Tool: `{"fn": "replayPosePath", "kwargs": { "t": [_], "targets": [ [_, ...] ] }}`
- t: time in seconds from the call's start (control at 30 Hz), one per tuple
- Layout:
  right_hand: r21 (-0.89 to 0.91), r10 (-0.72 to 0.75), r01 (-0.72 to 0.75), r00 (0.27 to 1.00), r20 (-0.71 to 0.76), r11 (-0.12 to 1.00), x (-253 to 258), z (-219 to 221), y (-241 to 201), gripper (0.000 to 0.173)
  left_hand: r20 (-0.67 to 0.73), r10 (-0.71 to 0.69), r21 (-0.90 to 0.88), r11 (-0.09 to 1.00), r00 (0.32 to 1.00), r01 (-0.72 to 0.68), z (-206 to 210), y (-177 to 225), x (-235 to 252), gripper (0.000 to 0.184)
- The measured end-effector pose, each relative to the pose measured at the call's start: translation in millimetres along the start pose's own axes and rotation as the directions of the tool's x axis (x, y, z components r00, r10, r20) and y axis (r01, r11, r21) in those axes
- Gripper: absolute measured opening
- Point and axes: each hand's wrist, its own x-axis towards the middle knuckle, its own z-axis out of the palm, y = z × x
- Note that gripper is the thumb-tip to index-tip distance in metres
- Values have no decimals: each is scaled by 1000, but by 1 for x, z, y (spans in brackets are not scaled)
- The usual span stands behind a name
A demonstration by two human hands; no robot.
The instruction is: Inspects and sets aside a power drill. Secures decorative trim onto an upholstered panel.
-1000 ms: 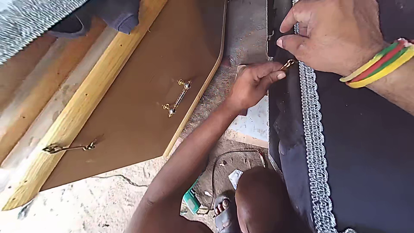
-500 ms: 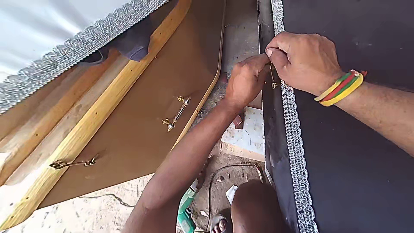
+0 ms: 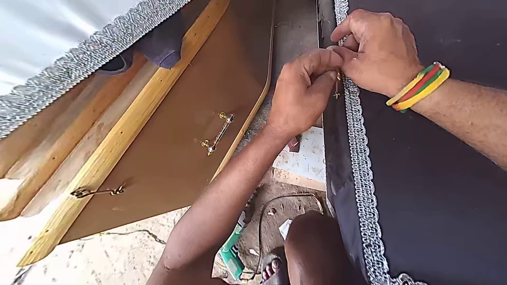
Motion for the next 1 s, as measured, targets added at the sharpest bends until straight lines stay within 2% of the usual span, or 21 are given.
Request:
{"fn": "replayPosePath", "kwargs": {
  "t": [0.17, 0.23, 0.3, 0.4, 0.5, 0.57, 0.63, 0.7, 0.8, 0.9, 1.0],
  "targets": [
    [1, -7, 7, 1000, 17, 1000, 0, -1, 1, 37, 2, 153, 160, 975, 988, -151, 8, 13, -41, 20],
    [-11, -9, 9, 1000, 12, 1000, -1, -2, 0, 37, -40, 190, 140, 973, 981, -182, 20, 2, -59, 16],
    [-39, -16, 17, 1000, 22, 999, -2, 0, 0, 37, -93, 169, 82, 983, 981, -162, 30, -14, -73, 9],
    [-70, -38, 39, 999, 26, 997, -2, 0, -1, 36, -137, 175, 46, 984, 975, -171, 36, -35, -75, 4],
    [-81, -45, 46, 999, 25, 996, -3, 1, -2, 33, -158, 207, 72, 978, 966, -197, 41, -40, -72, 2],
    [-80, -38, 40, 999, 23, 996, -2, 2, -2, 35, -202, 142, -10, 989, 969, -147, 45, -41, -74, 11],
    [-80, -33, 34, 999, 21, 996, -2, 2, -2, 36, -208, -2, -64, 998, 978, -11, 45, -48, -74, 26],
    [-95, -35, 37, 999, 25, 995, -3, 2, -2, 36, -168, -59, 41, 997, 984, 67, 46, -62, -69, 23],
    [-116, -47, 51, 998, 31, 992, -3, 2, -3, 36, -79, -27, 295, 954, 997, 49, 47, -79, -48, 22],
    [-116, -53, 56, 998, 26, 992, -4, 3, -2, 34, -13, -95, 402, 911, 995, 93, 38, -62, -20, 27],
    [-111, -56, 57, 998, 8, 992, -3, 3, -2, 29, 42, -50, 494, 869, 998, 23, 25, -33, 7, 20]
  ]
}}
